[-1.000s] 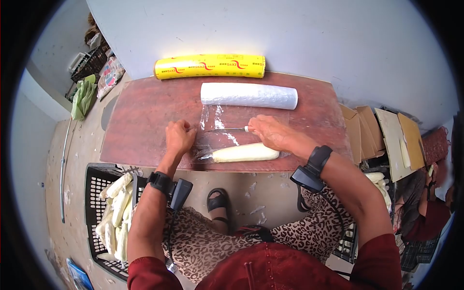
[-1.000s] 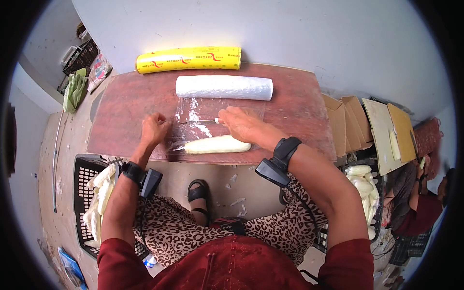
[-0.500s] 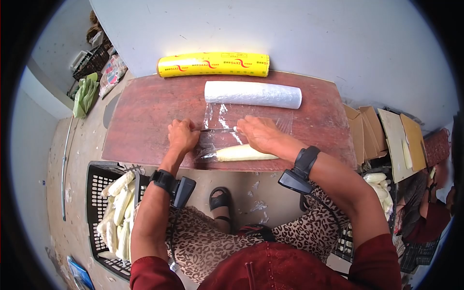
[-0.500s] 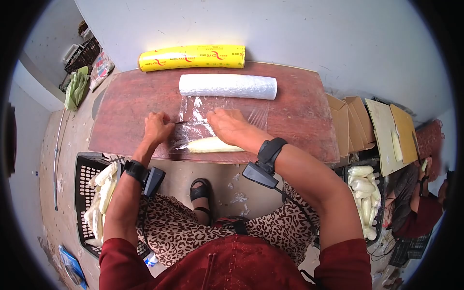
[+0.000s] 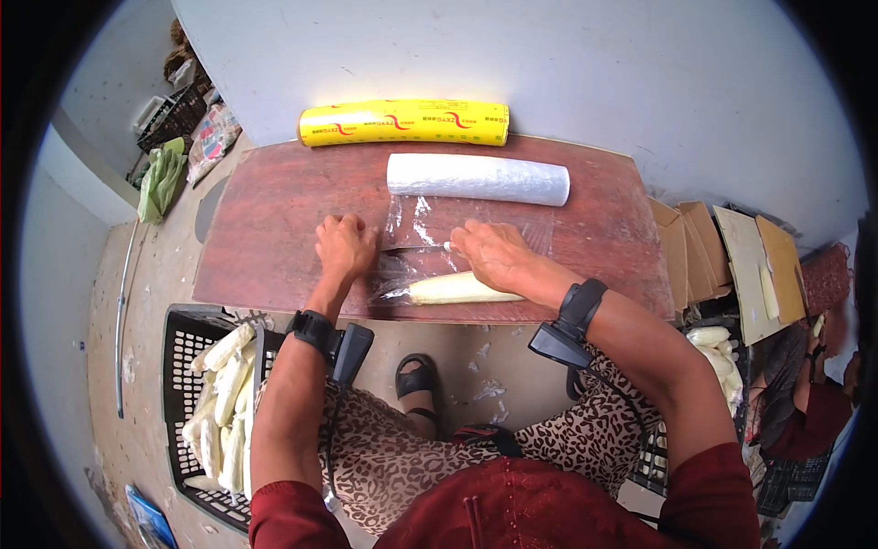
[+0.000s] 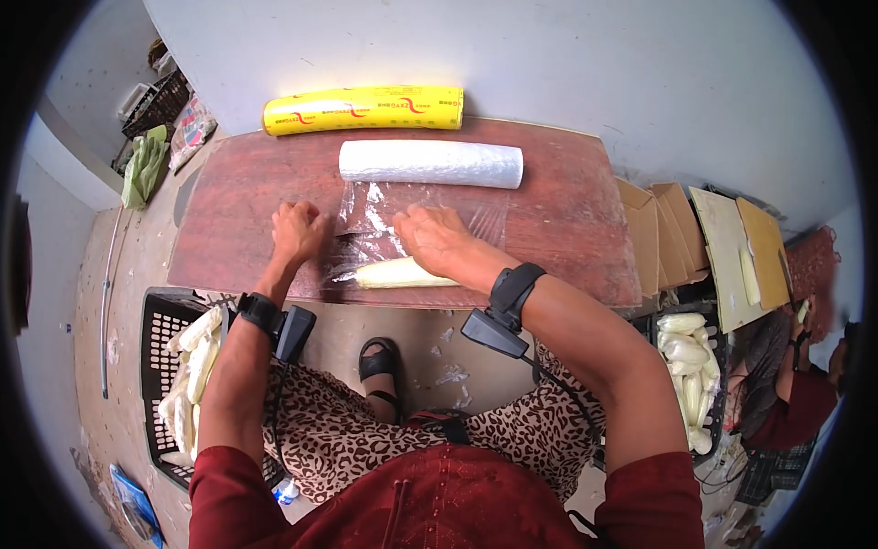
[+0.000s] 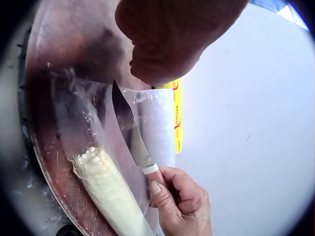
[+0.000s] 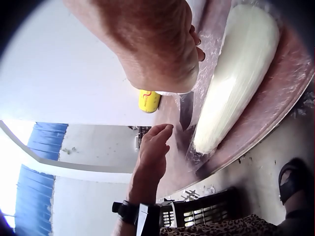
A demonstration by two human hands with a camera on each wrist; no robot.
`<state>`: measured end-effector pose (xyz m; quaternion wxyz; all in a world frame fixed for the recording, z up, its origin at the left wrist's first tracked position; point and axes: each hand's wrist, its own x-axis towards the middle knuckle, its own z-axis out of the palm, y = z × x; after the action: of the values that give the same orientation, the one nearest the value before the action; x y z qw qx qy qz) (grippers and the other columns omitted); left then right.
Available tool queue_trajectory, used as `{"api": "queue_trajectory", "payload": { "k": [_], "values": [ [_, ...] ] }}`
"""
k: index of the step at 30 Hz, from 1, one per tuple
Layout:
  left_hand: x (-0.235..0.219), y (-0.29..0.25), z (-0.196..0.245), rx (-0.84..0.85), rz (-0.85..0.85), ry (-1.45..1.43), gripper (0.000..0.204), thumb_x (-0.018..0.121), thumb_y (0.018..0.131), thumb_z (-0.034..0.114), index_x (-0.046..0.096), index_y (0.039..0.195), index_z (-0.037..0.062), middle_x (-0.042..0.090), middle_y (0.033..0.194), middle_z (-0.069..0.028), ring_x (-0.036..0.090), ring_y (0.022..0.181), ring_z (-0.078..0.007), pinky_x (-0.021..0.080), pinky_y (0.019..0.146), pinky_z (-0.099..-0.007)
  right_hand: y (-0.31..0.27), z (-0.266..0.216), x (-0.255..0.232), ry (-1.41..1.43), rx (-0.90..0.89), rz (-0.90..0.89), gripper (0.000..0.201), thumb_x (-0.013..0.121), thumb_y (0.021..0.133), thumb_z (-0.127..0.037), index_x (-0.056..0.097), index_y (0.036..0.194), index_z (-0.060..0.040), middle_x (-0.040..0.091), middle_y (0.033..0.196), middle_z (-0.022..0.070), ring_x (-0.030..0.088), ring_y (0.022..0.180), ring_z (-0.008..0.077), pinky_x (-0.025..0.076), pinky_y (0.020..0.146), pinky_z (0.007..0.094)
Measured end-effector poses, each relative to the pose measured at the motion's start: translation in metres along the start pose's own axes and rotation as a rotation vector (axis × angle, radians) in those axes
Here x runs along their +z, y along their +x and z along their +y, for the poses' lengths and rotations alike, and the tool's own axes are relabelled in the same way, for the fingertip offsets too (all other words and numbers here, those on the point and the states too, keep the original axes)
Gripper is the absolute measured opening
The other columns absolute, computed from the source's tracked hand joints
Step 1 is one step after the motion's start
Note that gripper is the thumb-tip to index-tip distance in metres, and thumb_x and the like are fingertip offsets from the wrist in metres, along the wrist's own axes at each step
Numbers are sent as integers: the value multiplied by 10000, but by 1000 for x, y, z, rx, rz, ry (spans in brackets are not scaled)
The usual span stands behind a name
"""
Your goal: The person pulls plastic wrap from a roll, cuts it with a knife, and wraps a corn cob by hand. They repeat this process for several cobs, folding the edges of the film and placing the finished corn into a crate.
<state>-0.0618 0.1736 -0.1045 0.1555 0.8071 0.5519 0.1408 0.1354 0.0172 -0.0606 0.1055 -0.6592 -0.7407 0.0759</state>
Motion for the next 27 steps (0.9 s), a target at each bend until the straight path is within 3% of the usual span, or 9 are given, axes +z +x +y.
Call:
{"api": "queue_trajectory", "payload": {
  "k": [6,11,15,18,21,24,27],
  "values": [
    [-5,2,14,-37,-86,57,422,704,778,429,654,1021,88,516,1199,-172,424,1186,-355,357,983,-464,3,1,4,18,-4,16,158,454,905,-107,581,944,-24,600,941,197,610,888,384,490,746,481],
    [-1,11,12,-45,-111,125,367,683,786,365,657,1059,121,504,1227,-151,418,1193,-352,351,998,-462,6,-3,6,4,-31,21,163,443,912,-122,567,944,-21,578,906,203,591,852,402,474,735,490],
    [-3,13,4,6,-156,43,260,627,817,241,671,1064,173,513,1250,-116,437,1194,-337,367,998,-478,9,-4,10,-58,-79,82,170,465,870,-87,608,901,0,622,912,208,652,824,355,537,678,446],
    [3,16,-7,365,-149,-136,237,551,851,142,685,1042,184,558,1225,-85,449,1197,-324,382,991,-489,10,-4,14,-85,-74,85,175,464,868,-89,612,889,4,626,904,202,655,818,349,538,672,447],
    [14,21,-6,494,-384,-252,283,487,857,75,694,1026,170,598,1206,-61,432,1234,-328,347,1022,-486,9,-5,15,-108,-69,81,176,469,863,-87,619,897,0,629,902,201,658,810,346,539,665,444],
    [6,1,8,571,-285,-36,300,507,840,83,682,1068,171,601,1231,-58,400,1277,-346,287,1064,-486,10,-3,21,-128,-72,99,171,483,851,-80,627,902,-2,633,901,201,662,800,345,542,658,435],
    [-6,-6,15,600,-361,98,407,485,806,43,618,1170,168,538,1326,-56,341,1334,-369,283,1078,-503,8,-1,25,-126,-72,111,164,496,839,-70,633,898,-4,639,905,204,665,794,344,544,657,427]
  ]
}}
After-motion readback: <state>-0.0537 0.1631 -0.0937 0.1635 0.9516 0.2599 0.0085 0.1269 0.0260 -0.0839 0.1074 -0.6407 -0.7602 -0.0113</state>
